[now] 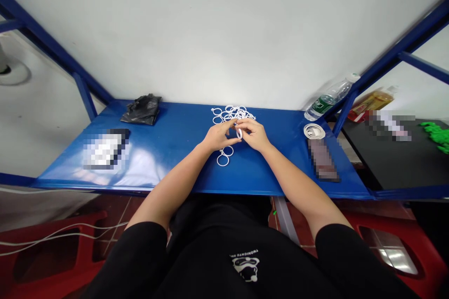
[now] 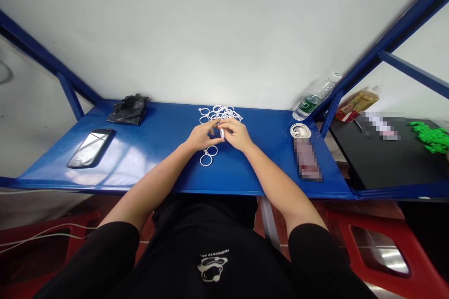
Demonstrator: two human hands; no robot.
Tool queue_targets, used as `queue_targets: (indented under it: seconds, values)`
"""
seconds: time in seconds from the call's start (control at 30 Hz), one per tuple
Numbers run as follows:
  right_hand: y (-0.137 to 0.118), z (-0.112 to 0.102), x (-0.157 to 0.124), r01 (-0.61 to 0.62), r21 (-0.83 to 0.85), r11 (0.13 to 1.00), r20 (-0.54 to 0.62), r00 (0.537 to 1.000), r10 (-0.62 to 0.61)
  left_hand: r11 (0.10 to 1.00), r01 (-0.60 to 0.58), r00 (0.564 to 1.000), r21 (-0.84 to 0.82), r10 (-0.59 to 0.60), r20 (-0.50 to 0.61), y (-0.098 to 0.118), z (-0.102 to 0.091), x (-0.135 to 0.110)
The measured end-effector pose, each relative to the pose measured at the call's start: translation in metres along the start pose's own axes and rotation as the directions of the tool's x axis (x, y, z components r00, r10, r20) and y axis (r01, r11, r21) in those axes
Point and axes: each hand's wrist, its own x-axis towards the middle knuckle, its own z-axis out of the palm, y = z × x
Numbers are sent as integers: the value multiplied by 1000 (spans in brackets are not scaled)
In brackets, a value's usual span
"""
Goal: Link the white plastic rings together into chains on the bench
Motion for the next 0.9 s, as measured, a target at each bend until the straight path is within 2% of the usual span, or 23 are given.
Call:
queue_targets:
  seconds: [0.1, 0.3, 0.47, 0.63, 0.8, 0.9]
  values:
    - [-1, 0, 0, -4, 32, 999, -21, 1000, 5, 1000, 26, 1000, 6, -26, 2, 0, -1, 0]
    - [2, -6, 3, 20, 225, 974, 21, 999, -26, 997, -52, 997, 57, 55, -57, 1, 0, 2]
    - [5, -1, 3, -98, 248, 964, -18, 994, 105, 992, -73, 994, 103, 80, -70, -2, 5, 1]
    - [15, -2, 8, -248, 288, 925, -16, 965, 264, 986, -90, 994, 140, 97, -41, -5, 11, 2]
    - [21, -9, 10, -346, 315, 884, 67, 937, 343, 983, -114, 993, 145, 119, -25, -4, 13, 3]
    - [20, -8, 10, -340, 314, 887, 43, 938, 344, 982, -116, 992, 147, 123, -38, -5, 13, 2]
